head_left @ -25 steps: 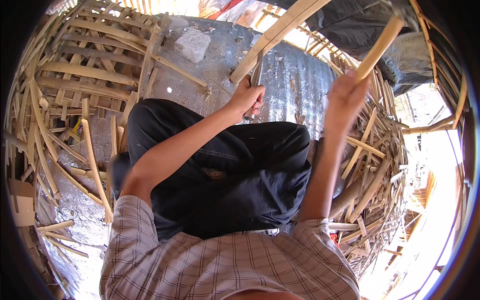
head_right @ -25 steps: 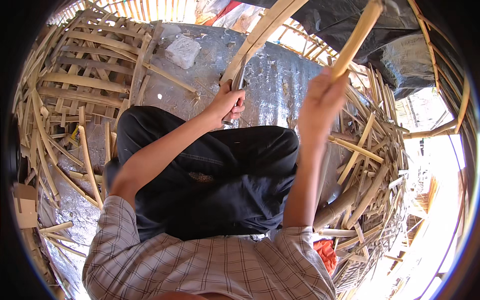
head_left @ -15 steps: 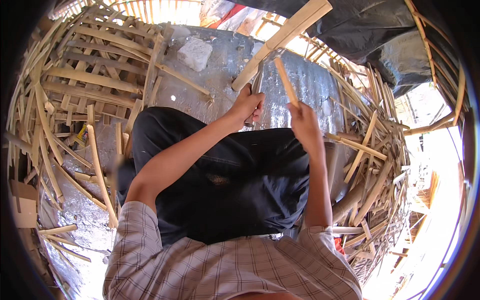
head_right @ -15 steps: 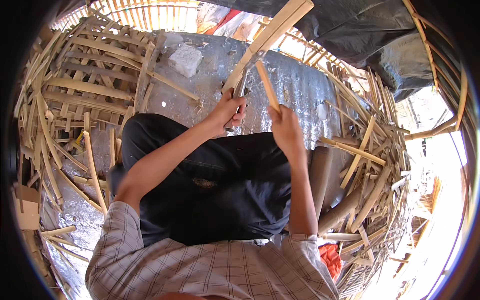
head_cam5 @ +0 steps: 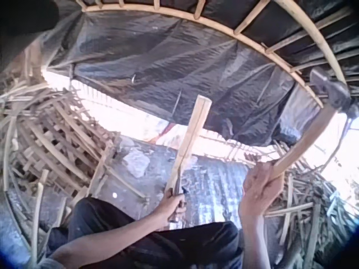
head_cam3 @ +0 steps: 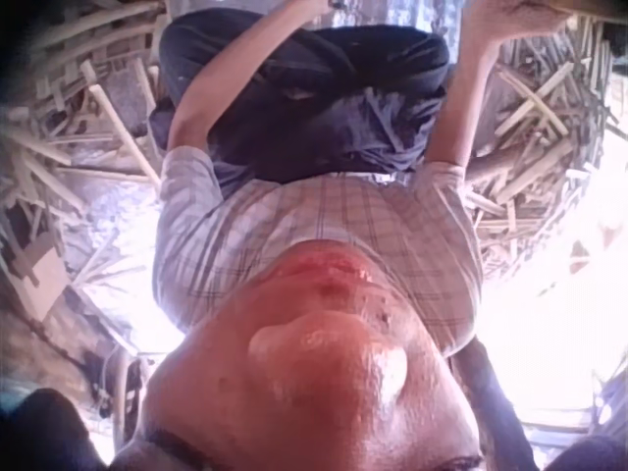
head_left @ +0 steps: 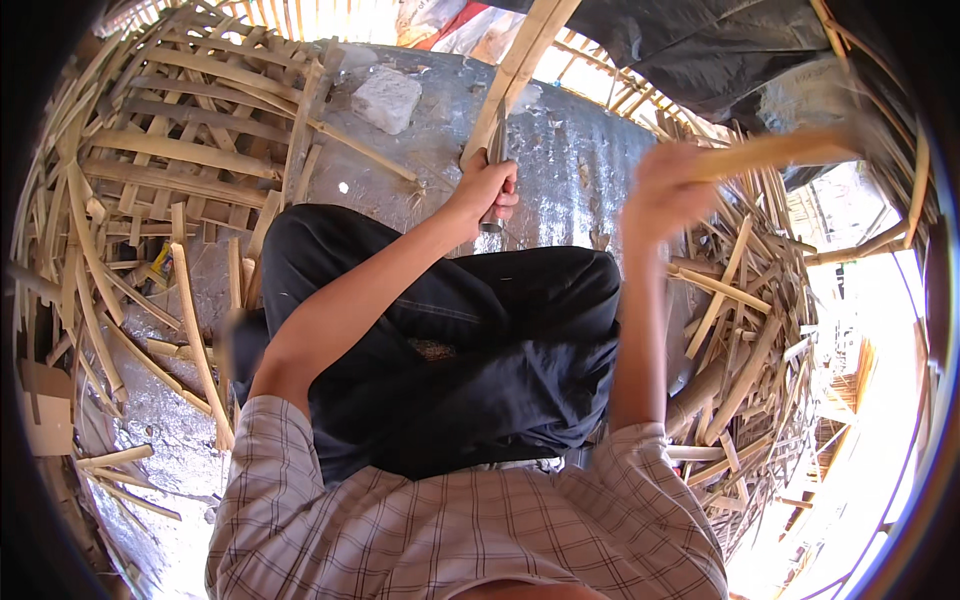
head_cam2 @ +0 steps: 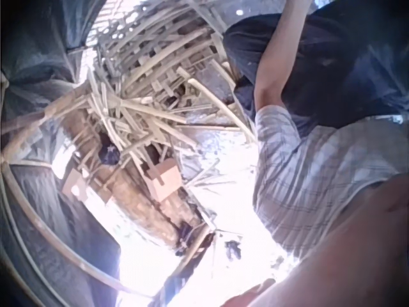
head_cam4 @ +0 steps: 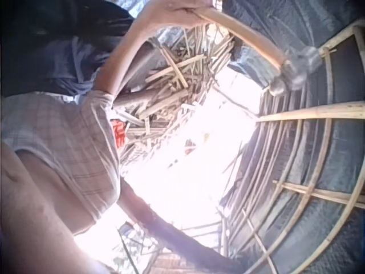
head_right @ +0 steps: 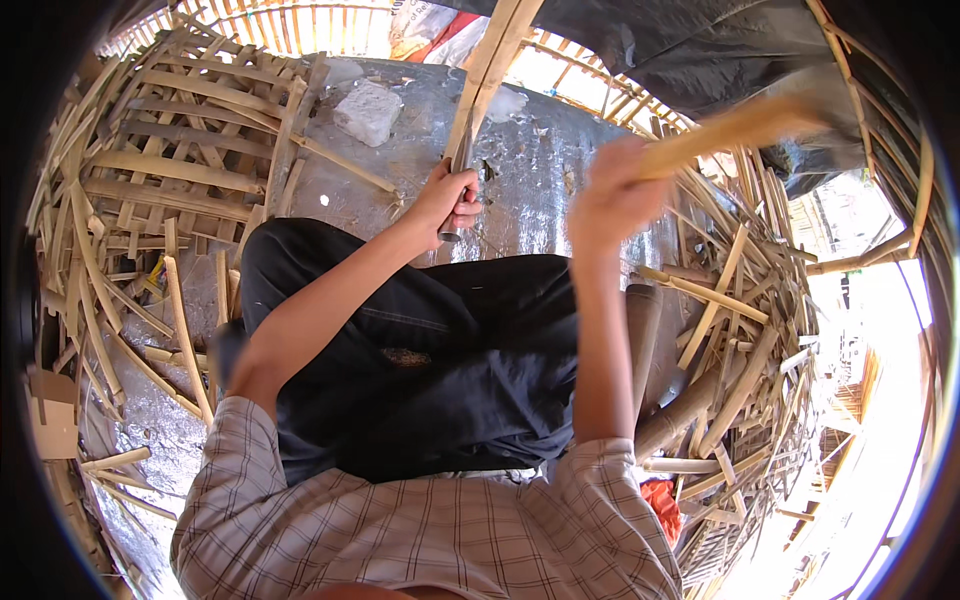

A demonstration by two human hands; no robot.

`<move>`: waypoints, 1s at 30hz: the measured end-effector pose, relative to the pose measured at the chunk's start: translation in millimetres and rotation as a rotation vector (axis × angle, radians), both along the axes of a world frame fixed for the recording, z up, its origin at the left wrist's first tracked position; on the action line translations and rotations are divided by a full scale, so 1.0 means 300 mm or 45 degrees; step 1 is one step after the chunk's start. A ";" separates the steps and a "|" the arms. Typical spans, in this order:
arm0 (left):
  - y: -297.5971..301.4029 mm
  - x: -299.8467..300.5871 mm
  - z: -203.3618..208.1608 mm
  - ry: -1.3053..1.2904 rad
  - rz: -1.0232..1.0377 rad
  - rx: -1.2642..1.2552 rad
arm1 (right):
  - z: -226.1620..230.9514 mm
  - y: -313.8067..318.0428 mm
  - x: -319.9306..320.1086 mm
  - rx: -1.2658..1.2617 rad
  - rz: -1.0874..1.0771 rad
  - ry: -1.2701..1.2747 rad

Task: The person uses a chisel and a mallet to carve a hollow bamboo segment while sitting among bamboo shavings.

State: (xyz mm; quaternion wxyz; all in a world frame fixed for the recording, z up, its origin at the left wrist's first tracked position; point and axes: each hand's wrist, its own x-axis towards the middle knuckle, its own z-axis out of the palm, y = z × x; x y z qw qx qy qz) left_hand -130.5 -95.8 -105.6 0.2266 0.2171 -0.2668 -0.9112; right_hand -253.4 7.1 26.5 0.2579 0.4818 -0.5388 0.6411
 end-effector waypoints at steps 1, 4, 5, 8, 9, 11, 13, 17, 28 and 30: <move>-0.002 0.005 -0.001 -0.032 0.037 0.002 | -0.095 0.013 0.007 0.482 -0.134 -0.083; -0.027 0.004 0.003 -0.043 0.090 -0.009 | -0.321 0.040 -0.033 1.571 -0.241 -0.001; -0.037 0.005 -0.021 -0.009 0.071 -0.004 | -0.352 0.067 -0.072 1.772 -0.212 0.021; -0.082 0.036 -0.028 0.005 0.093 0.054 | -0.422 0.166 -0.118 2.065 -0.159 -0.037; -0.092 0.017 -0.014 0.025 0.081 0.068 | -0.427 0.212 -0.143 1.963 -0.173 -0.147; -0.085 0.005 -0.027 0.059 0.067 0.121 | -0.354 0.248 -0.135 1.830 -0.204 -0.414; -0.069 0.006 -0.008 0.070 0.093 0.126 | -0.178 0.220 -0.117 1.618 -0.200 -0.244; -0.065 0.034 -0.022 0.016 0.009 0.032 | 0.143 0.135 -0.047 1.148 -0.070 -0.355; -0.009 0.008 -0.001 -0.089 0.062 -0.019 | -0.284 0.097 0.001 2.069 -0.067 0.163; -0.071 0.031 -0.046 -0.069 0.014 -0.055 | -0.398 0.137 -0.032 2.223 -0.019 0.168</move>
